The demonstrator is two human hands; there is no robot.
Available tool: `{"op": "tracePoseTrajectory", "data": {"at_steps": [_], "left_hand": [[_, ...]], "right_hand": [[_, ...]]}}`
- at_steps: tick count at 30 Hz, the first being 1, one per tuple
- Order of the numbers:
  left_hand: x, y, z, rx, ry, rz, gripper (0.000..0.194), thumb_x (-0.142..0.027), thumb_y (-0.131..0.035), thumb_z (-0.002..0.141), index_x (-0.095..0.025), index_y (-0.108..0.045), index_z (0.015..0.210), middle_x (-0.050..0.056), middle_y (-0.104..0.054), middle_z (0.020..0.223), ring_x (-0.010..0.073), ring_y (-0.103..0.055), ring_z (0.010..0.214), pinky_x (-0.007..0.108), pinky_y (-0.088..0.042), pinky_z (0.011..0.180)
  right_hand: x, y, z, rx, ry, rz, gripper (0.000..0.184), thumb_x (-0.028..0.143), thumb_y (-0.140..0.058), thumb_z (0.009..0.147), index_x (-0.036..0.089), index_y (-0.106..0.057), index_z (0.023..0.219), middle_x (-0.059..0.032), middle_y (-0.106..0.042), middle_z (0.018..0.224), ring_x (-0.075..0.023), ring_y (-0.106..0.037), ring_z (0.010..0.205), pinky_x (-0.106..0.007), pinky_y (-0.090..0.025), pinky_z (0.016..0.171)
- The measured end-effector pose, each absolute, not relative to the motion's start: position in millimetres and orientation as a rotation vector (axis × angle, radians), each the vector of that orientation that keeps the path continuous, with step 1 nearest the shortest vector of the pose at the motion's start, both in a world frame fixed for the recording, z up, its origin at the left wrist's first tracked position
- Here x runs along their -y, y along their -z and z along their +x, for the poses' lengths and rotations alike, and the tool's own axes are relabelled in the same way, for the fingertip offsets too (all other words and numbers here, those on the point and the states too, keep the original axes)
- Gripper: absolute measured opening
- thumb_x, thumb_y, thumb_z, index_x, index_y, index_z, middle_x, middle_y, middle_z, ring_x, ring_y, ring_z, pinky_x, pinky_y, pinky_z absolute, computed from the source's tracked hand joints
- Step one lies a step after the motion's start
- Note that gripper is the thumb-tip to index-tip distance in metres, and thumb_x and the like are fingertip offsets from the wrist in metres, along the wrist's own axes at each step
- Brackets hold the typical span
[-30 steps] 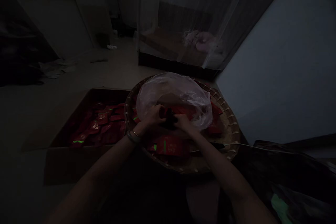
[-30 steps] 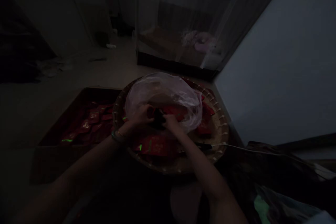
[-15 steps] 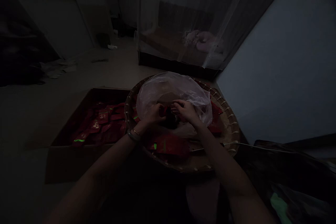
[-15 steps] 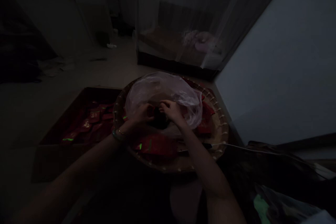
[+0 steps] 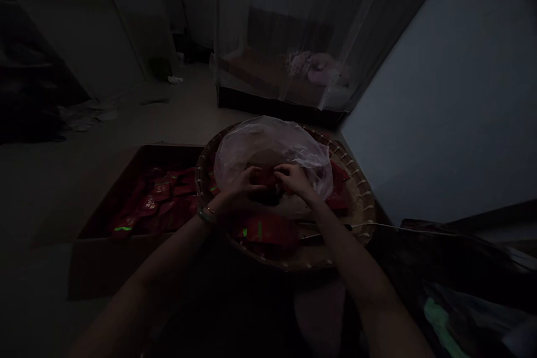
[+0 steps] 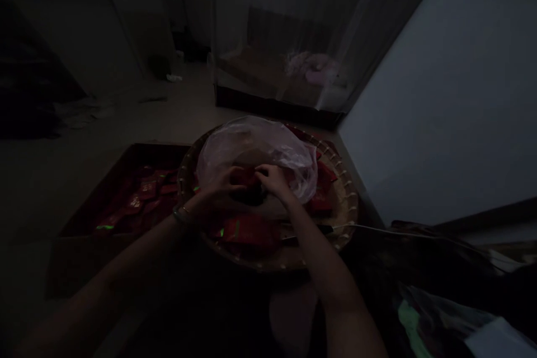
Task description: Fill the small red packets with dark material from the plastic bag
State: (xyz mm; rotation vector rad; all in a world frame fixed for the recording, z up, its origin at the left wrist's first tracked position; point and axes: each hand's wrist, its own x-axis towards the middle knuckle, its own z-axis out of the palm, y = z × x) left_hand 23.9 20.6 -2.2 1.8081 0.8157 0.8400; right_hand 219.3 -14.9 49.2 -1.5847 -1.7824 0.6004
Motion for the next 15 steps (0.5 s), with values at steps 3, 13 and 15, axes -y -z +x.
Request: {"op": "tracePoseTrajectory", "data": {"at_steps": [3, 13, 15], "left_hand": [[-11.6, -12.4, 25.6, -0.826, -0.622, 1.634, 0.044, -0.042, -0.075, 0.066, -0.012, -0.064, 0.097, 0.002, -0.066, 0.080, 0.0144, -0.061, 0.067, 0.024, -0.047, 0.059], [20.6, -36.4, 35.2, -0.821, -0.502, 1.527, 0.039, -0.037, -0.078, 0.062, -0.011, -0.068, 0.089, 0.002, -0.066, 0.075, 0.0130, -0.059, 0.064, 0.023, -0.045, 0.058], [23.7, -39.6, 35.3, -0.766, -0.454, 1.484, 0.038, -0.037, -0.077, 0.062, -0.011, -0.068, 0.089, 0.001, -0.065, 0.073, 0.0118, -0.058, 0.061, 0.022, -0.045, 0.058]], "right_hand": [[21.0, -56.2, 227.9, 1.758, -0.672, -1.545, 0.022, 0.028, -0.057, 0.081, 0.018, -0.070, 0.095, -0.0043, -0.072, 0.092, -0.0163, -0.065, 0.080, -0.026, -0.049, 0.070], [42.5, -60.5, 213.9, 1.811, -0.460, -1.550, 0.032, 0.044, -0.059, 0.081, 0.018, -0.068, 0.067, -0.0001, -0.065, 0.062, -0.0123, -0.056, 0.057, -0.023, -0.035, 0.055], [45.9, -62.8, 213.9, 1.795, -0.486, -1.478, 0.031, 0.044, -0.059, 0.081, 0.018, -0.069, 0.070, -0.0001, -0.066, 0.065, -0.0126, -0.058, 0.059, -0.023, -0.037, 0.056]]}}
